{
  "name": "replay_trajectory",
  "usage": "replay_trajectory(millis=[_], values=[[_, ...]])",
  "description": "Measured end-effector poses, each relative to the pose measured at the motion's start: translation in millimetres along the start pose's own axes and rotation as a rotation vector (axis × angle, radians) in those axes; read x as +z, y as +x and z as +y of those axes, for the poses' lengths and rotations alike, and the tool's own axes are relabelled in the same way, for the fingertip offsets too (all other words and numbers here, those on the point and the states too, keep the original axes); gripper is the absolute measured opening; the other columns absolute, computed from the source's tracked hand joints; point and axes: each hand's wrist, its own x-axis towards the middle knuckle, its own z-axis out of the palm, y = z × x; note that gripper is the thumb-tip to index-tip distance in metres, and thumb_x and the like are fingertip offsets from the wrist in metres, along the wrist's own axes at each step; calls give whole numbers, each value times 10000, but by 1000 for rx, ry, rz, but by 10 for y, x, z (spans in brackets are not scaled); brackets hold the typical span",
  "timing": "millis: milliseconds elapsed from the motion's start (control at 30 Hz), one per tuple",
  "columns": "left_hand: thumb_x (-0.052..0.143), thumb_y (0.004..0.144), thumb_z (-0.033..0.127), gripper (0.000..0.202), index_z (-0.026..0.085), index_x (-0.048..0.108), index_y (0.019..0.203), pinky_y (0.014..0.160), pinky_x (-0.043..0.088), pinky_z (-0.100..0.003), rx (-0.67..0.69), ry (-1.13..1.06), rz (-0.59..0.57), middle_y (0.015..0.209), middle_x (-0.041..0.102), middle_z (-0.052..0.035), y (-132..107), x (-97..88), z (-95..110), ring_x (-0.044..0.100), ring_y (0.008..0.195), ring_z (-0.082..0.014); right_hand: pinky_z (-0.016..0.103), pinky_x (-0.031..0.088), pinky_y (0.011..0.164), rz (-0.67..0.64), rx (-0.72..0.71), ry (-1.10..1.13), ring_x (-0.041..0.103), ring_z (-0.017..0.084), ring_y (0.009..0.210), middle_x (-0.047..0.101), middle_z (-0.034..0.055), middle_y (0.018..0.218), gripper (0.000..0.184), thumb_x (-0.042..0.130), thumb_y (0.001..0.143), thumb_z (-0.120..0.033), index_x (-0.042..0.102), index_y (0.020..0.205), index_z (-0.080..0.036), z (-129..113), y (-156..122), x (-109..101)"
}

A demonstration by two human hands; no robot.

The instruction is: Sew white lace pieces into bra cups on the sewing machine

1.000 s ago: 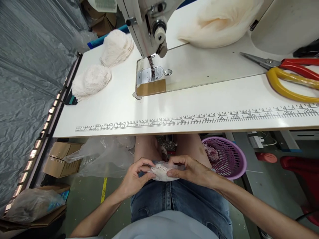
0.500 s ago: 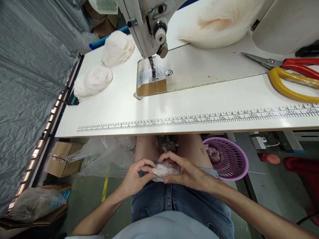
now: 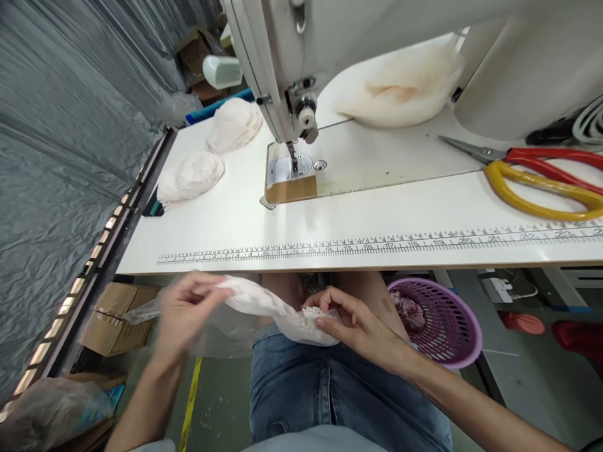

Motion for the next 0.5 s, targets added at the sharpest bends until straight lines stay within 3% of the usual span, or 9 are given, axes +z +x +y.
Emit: replay_trajectory(millis=[100,167,233,333,367,400,467,500], values=[[762,678,316,244,179,676,861,607,516,-250,317,190,402,742,696,2,530,-389,316,625,646,-136,228,384,605,40,32,5,485,119,688,523,-27,764,281,613,816,-445,455,808,-213,-2,-10,-10],[726,729,333,264,167,676,928,684,525,-299,461,361,418,809,688,-10,859,-520,506,623,714,-155,208,341,533,51,51,36,429,93,593,469,-57,688,298,632,796,-460,468,852,-218,-4,-7,-1],[687,772,315,266,149,664,979,807,512,-368,538,506,248,915,686,-38,1000,-482,621,636,855,-201,208,341,520,66,66,45,439,93,582,491,-53,696,325,650,771,-476,501,902,-218,-29,-8,12],[641,820,301,347,183,601,1144,971,417,-464,682,616,192,1192,601,-79,703,-121,597,506,1167,-274,233,392,560,100,63,-44,512,130,651,577,-5,764,343,650,757,-499,588,907,-196,-116,-32,26],[600,854,298,339,198,578,1177,978,420,-440,740,568,63,1210,592,-74,502,41,541,499,1178,-250,242,407,577,105,51,-72,529,142,673,599,10,777,338,640,763,-504,609,880,-188,-151,-46,30],[573,874,309,369,212,537,1228,967,439,-399,761,506,-156,1205,596,-66,287,203,470,519,1152,-217,247,418,588,107,35,-92,540,150,685,612,19,775,333,631,770,-504,624,853,-182,-183,-62,35],[618,826,406,526,212,474,1294,922,467,-358,611,378,-490,1196,599,-75,-93,487,307,537,1109,-209,248,431,593,111,0,-121,552,153,681,624,22,751,317,621,783,-495,641,815,-180,-228,-95,46],[659,781,438,573,208,488,1277,912,462,-365,478,317,-528,1153,618,-75,-224,601,227,543,1082,-220,248,435,594,117,-16,-138,557,153,676,627,20,738,308,620,787,-489,646,799,-182,-237,-110,49]])
